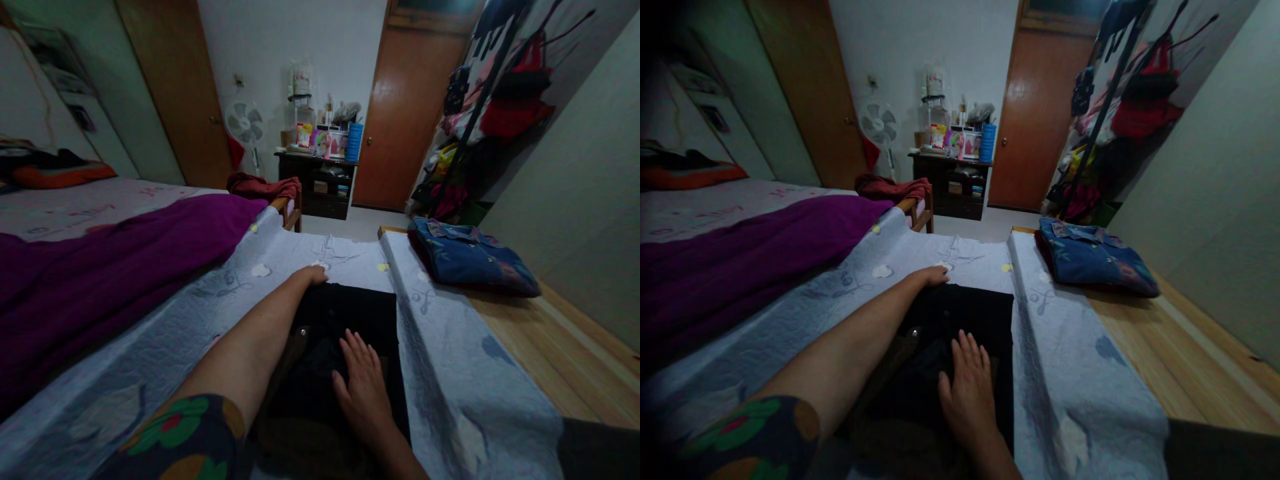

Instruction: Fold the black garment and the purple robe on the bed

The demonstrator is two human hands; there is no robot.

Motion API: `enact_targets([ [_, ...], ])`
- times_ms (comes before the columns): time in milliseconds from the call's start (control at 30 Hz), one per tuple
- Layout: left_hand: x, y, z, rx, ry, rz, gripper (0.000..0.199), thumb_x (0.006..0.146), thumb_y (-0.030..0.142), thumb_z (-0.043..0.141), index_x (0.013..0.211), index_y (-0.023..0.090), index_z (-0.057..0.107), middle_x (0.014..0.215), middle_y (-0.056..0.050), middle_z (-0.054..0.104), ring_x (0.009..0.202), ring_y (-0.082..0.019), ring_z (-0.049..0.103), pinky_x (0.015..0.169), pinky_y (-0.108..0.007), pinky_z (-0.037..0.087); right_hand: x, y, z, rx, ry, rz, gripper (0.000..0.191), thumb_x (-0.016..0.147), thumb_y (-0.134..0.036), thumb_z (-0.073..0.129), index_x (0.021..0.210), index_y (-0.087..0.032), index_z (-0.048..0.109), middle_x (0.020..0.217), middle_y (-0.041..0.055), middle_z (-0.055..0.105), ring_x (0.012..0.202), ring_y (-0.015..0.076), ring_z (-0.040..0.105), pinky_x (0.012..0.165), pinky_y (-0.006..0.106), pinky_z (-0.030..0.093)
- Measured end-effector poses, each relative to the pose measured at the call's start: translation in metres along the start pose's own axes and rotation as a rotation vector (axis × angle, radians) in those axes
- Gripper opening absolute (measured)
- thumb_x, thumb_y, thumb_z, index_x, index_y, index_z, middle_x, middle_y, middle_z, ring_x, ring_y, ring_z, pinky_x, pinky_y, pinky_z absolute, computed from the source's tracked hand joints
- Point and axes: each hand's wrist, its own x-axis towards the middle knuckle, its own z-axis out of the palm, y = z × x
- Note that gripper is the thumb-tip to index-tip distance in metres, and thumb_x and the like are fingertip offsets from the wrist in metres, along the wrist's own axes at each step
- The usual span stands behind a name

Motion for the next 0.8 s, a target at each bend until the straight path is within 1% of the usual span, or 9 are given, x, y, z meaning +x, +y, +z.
enact_targets([
  [100,0.000,-0.001,0.001,-0.008,0.017,-0.027,0.053,0.085,0.039,0.051,0.133,0.016,0.051,0.148,-0.014,0.042,0.133,-0.023,0.044,0.105,-0.031,0.035,0.001,0.000,-0.003,0.014,-0.005,-0.004,0.055,0.087,-0.031,0.047,0.141,-0.023,0.047,0.154,0.0004,0.031,0.143,0.0239,0.026,0.117,0.044,0.022],
  [200,-0.013,0.001,-0.002,-0.024,0.051,-0.065,0.049,0.089,0.042,0.044,0.131,0.019,0.053,0.144,-0.012,0.048,0.130,-0.024,0.048,0.104,-0.034,0.038,0.001,-0.002,-0.005,0.022,-0.006,-0.005,0.054,0.087,-0.031,0.046,0.141,-0.021,0.047,0.154,0.0010,0.032,0.143,0.0237,0.026,0.117,0.044,0.021],
  [333,-0.051,0.004,-0.003,-0.040,0.156,-0.117,0.050,0.096,0.046,0.026,0.134,0.023,0.048,0.146,-0.010,0.046,0.134,-0.027,0.042,0.108,-0.051,0.030,0.001,-0.003,-0.005,0.052,-0.004,0.004,0.053,0.088,-0.031,0.045,0.140,-0.019,0.048,0.153,0.0021,0.033,0.143,0.0228,0.026,0.118,0.043,0.017],
  [433,-0.088,0.001,0.002,-0.077,0.251,-0.135,0.055,0.095,0.050,0.029,0.144,0.024,0.034,0.153,-0.011,0.034,0.140,-0.030,0.030,0.110,-0.058,0.024,0.002,-0.003,-0.007,0.114,0.004,-0.001,0.052,0.087,-0.031,0.047,0.138,-0.018,0.049,0.152,0.0044,0.035,0.143,0.0239,0.026,0.118,0.044,0.016],
  [500,-0.113,-0.006,0.010,-0.172,0.304,-0.148,0.067,0.091,0.051,0.040,0.149,0.021,0.023,0.156,-0.014,0.028,0.142,-0.030,0.027,0.111,-0.052,0.027,0.003,0.001,-0.012,0.216,0.002,-0.002,0.051,0.086,-0.032,0.048,0.135,-0.018,0.052,0.150,0.0066,0.039,0.141,0.0242,0.030,0.117,0.045,0.019],
  [567,-0.138,-0.015,0.021,-0.306,0.326,-0.150,0.082,0.086,0.046,0.052,0.151,0.013,0.014,0.156,-0.018,0.026,0.142,-0.028,0.027,0.112,-0.041,0.029,0.005,0.008,-0.021,0.379,0.031,0.022,0.049,0.087,-0.034,0.046,0.132,-0.018,0.053,0.146,0.0082,0.045,0.137,0.0222,0.038,0.115,0.041,0.026],
  [633,-0.160,-0.025,0.033,-0.457,0.329,-0.158,0.095,0.079,0.039,0.063,0.151,0.009,0.008,0.154,-0.020,0.027,0.141,-0.026,0.030,0.112,-0.034,0.030,0.006,0.021,-0.032,0.529,0.134,0.085,0.047,0.087,-0.036,0.042,0.129,-0.018,0.053,0.143,0.0095,0.049,0.132,0.0199,0.045,0.111,0.036,0.033],
  [733,-0.189,-0.038,0.047,-0.735,0.299,-0.187,0.104,0.074,0.035,0.069,0.152,0.011,0.004,0.151,-0.021,0.034,0.135,-0.027,0.041,0.108,-0.034,0.036,0.006,0.048,-0.040,0.516,0.353,0.189,0.050,0.083,-0.040,0.045,0.125,-0.014,0.054,0.139,0.0142,0.050,0.131,0.0238,0.044,0.112,0.040,0.031],
  [800,-0.203,-0.044,0.053,-0.905,0.292,-0.221,0.107,0.070,0.035,0.074,0.152,0.014,0.010,0.147,-0.021,0.041,0.129,-0.030,0.048,0.104,-0.037,0.040,0.005,0.065,-0.038,0.459,0.398,0.273,0.058,0.077,-0.044,0.050,0.124,-0.011,0.053,0.133,0.0184,0.054,0.128,0.0292,0.046,0.110,0.044,0.033],
])
